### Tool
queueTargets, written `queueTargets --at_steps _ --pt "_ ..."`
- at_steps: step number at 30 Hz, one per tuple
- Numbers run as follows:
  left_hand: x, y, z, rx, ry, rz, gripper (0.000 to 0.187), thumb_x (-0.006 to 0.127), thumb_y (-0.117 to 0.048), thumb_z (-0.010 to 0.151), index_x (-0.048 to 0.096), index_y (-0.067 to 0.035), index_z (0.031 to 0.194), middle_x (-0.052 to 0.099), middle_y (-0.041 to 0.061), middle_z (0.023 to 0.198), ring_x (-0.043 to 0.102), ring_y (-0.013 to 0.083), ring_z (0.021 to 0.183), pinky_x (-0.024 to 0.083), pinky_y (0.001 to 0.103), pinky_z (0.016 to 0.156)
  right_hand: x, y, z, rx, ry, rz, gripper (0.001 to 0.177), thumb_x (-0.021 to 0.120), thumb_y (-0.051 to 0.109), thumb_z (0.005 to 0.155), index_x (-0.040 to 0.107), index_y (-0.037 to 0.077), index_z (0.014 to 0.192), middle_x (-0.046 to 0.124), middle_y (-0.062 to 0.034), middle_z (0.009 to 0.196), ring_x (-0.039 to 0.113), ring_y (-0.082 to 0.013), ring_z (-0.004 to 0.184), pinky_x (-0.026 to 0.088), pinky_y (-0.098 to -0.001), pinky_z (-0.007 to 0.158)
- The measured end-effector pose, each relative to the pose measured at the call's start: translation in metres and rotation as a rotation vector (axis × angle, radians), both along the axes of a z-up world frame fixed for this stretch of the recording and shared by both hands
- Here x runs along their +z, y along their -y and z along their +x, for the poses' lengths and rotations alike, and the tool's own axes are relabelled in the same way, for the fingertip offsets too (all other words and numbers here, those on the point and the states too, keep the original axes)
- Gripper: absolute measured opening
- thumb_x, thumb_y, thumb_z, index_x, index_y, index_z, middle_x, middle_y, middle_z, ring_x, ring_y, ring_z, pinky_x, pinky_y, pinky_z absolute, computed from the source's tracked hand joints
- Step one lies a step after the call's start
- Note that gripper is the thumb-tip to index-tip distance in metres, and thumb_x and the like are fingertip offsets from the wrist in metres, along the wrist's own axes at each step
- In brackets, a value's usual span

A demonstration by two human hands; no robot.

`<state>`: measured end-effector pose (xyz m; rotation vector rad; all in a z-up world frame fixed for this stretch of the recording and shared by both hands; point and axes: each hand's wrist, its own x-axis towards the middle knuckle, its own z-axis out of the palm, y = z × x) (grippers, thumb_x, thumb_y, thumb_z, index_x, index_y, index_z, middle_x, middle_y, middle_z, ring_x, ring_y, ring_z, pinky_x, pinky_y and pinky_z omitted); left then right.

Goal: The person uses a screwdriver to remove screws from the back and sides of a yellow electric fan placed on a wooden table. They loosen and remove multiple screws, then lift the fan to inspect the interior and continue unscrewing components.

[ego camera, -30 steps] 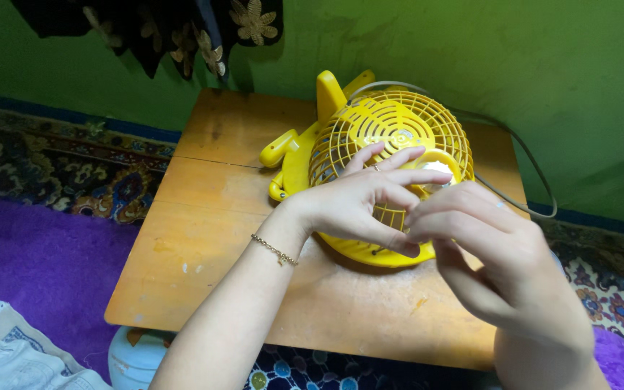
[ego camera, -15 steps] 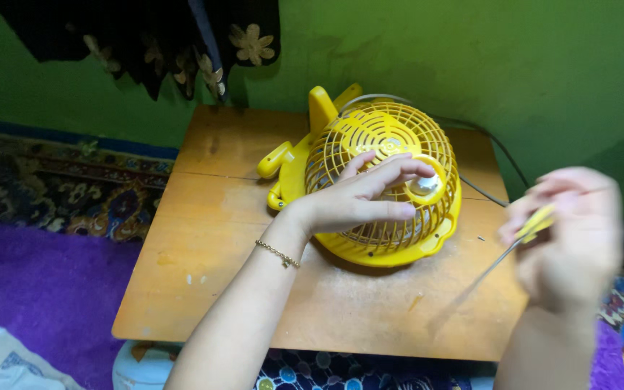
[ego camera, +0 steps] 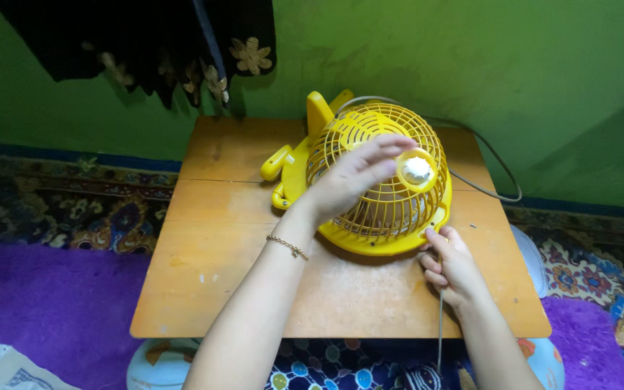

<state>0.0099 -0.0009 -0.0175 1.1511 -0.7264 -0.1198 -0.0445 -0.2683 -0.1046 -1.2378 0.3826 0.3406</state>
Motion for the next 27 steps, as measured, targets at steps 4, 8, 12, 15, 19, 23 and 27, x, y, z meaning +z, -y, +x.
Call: queueTargets --at_steps 4,8,12,15,19,23,27 --pt "-0.024 -0.032 0.012 0.471 0.023 -0.225 0.019 0.059 -0.006 0.105 0.066 -0.002 0.123 0.071 0.011 0.131 0.068 0.0187 0.117 0.055 0.034 0.108 0.006 -0.005 0.003 0.029 0.027 -0.153 0.023 0.058 0.021 0.099 0.044 0.012 0.114 0.054 -0.0065 0.083 0.035 -0.0058 0.046 0.02 -0.0204 0.034" --pt "-0.049 -0.075 0.034 1.003 0.026 0.245 0.026 0.062 -0.009 0.097 0.07 -0.01 0.121 0.072 0.011 0.124 0.066 0.0285 0.113 0.052 0.041 0.103 0.005 -0.001 0.006 0.055 0.006 -0.235 0.021 0.056 0.021 0.099 0.044 0.012 0.115 0.053 -0.0073 0.08 0.033 -0.0068 0.044 0.02 -0.0218 0.034" --pt "-0.073 -0.098 0.022 1.092 -0.097 1.04 0.041 0.064 -0.019 0.089 0.063 -0.023 0.129 0.063 0.007 0.135 0.059 0.0379 0.12 0.04 0.055 0.095 0.004 0.003 0.014 0.105 -0.026 -0.281 0.02 0.053 0.022 0.1 0.042 0.013 0.114 0.053 -0.0076 0.081 0.033 -0.0076 0.044 0.019 -0.0223 0.035" --pt "-0.088 -0.101 0.005 1.044 -0.097 1.095 0.042 0.061 -0.018 0.091 0.061 -0.025 0.132 0.064 0.008 0.132 0.061 0.0363 0.12 0.045 0.052 0.098 -0.001 0.01 0.02 0.091 0.0 -0.299 0.02 0.051 0.026 0.102 0.042 0.013 0.114 0.054 -0.0059 0.082 0.032 -0.0075 0.044 0.018 -0.0227 0.035" --pt "-0.099 -0.104 -0.02 1.04 -0.065 0.965 0.044 0.058 -0.013 0.092 0.059 -0.023 0.134 0.064 0.013 0.128 0.064 0.0381 0.113 0.053 0.047 0.097 -0.004 0.014 0.038 0.07 0.02 -0.367 0.02 0.048 0.028 0.103 0.045 0.014 0.118 0.052 -0.0061 0.08 0.032 -0.0085 0.043 0.019 -0.0237 0.036" --pt "-0.096 -0.098 -0.048 1.005 -0.013 1.063 0.052 0.057 -0.012 0.089 0.058 -0.023 0.139 0.06 0.019 0.116 0.063 0.0403 0.103 0.052 0.048 0.093 0.003 0.018 0.048 0.064 0.057 -0.37 0.029 0.049 0.026 0.104 0.045 0.014 0.13 0.052 -0.0042 0.081 0.034 -0.0081 0.046 0.021 -0.0235 0.038" --pt "-0.087 -0.077 -0.079 1.001 -0.047 1.2 0.048 0.059 -0.017 0.09 0.058 -0.02 0.138 0.057 0.019 0.112 0.061 0.0392 0.103 0.052 0.049 0.092 0.02 0.024 0.04 0.041 0.131 -0.323 0.04 0.049 0.019 0.101 0.042 0.014 0.141 0.053 -0.0055 0.081 0.034 -0.0081 0.048 0.021 -0.0227 0.039"
